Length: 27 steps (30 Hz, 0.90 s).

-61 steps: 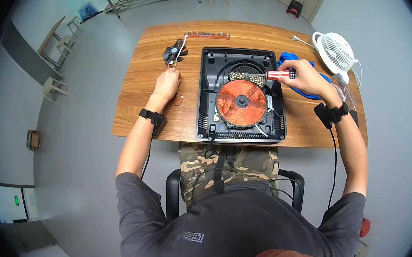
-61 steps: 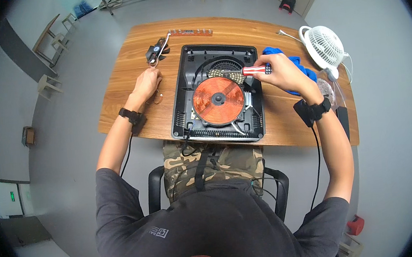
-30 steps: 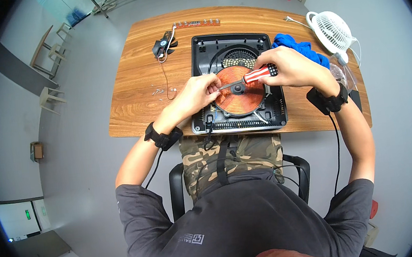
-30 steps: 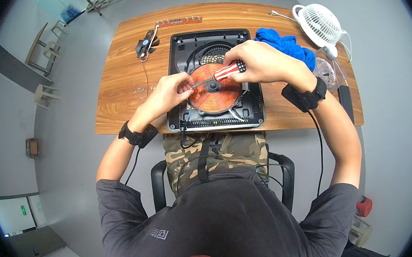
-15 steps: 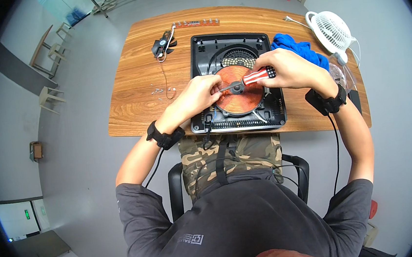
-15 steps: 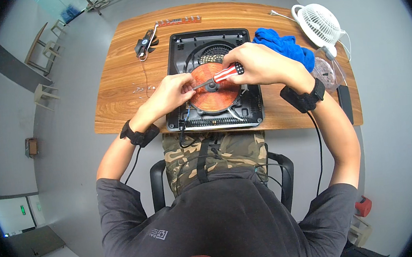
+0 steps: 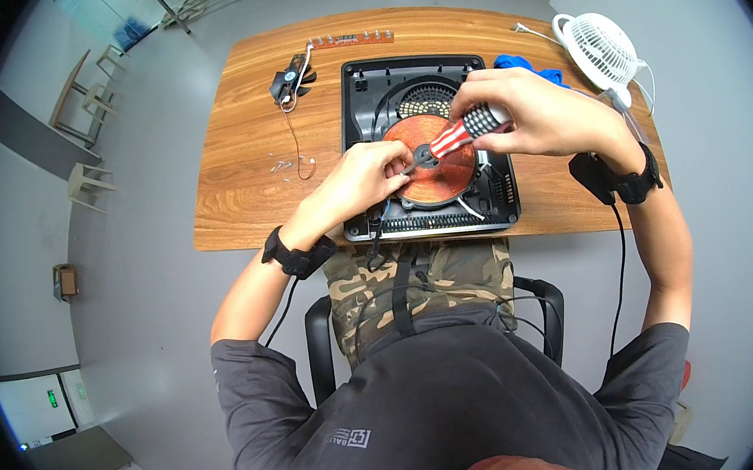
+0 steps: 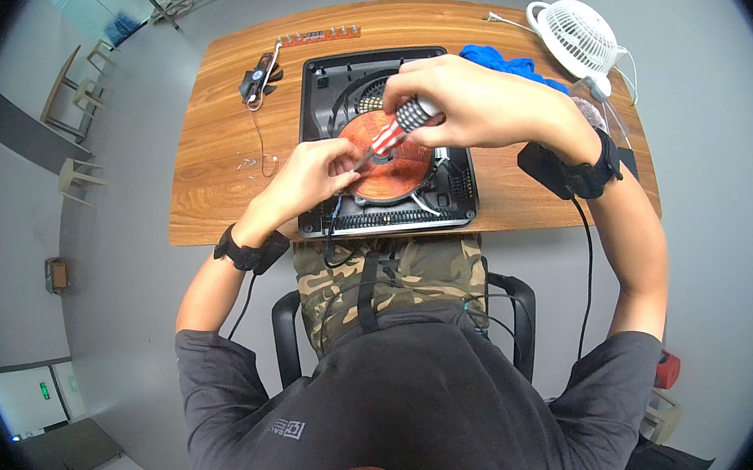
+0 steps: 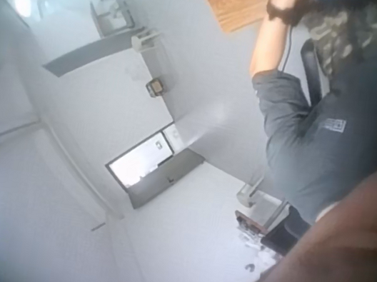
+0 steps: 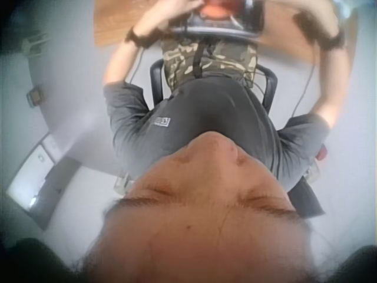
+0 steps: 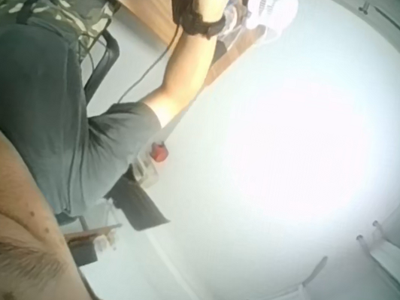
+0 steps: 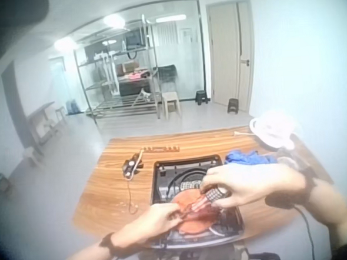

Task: The person assembles a small electronic device on a wooden table. They place a circular copper-colored component onto a circuit board, secure it with screws using a screwdriver, and then wipe the component with a blue cloth.

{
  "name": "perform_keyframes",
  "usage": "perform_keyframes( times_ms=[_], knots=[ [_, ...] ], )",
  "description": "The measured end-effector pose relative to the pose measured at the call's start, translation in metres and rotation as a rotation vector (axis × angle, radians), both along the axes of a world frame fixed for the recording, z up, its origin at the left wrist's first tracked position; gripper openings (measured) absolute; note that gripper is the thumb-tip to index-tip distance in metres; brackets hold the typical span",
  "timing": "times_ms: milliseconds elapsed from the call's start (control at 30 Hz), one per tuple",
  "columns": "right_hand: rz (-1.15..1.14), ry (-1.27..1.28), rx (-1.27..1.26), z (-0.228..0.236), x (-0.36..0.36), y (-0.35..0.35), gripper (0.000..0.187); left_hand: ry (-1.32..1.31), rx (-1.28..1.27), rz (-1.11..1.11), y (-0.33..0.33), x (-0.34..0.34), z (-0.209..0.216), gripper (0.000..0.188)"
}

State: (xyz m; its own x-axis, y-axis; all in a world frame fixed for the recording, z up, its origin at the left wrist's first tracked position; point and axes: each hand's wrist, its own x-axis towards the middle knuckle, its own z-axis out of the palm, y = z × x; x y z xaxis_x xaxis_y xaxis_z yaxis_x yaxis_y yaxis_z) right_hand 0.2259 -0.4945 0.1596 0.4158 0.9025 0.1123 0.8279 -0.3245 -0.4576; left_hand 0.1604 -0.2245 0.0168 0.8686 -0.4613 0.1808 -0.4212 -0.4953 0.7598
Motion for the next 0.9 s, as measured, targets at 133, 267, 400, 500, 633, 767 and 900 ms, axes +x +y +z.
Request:
perform_keyframes(
  times_ms=[133,267,400,500,633,767,900],
  knots=[
    [-0.04,0.01,0.054,0.006,-0.004,0.012,0.035,-0.027,-0.023,-0.091,-0.001,-0.003,-0.003,0.032],
    [-0.025,-0.03,0.105,0.003,-0.005,0.013,0.031,-0.113,0.045,-0.188,0.003,-0.004,-0.001,0.052],
    [-0.011,0.022,0.029,0.008,-0.009,0.016,0.033,-0.104,0.197,-0.2,0.015,-0.006,0.0,0.068],
    [0.036,-0.045,0.075,0.0,-0.011,0.022,0.03,-0.095,0.255,-0.243,0.012,-0.005,-0.002,0.064],
    [0.07,-0.005,0.078,-0.005,-0.013,0.03,0.029,-0.172,0.286,-0.223,0.006,-0.005,-0.005,0.059],
    [0.054,0.065,0.036,-0.003,-0.016,0.038,0.033,-0.202,0.298,-0.204,0.002,-0.006,-0.005,0.055],
    [0.074,0.082,0.014,-0.002,-0.016,0.043,0.033,-0.223,0.3,-0.189,0.003,-0.007,-0.007,0.052]
  ],
)
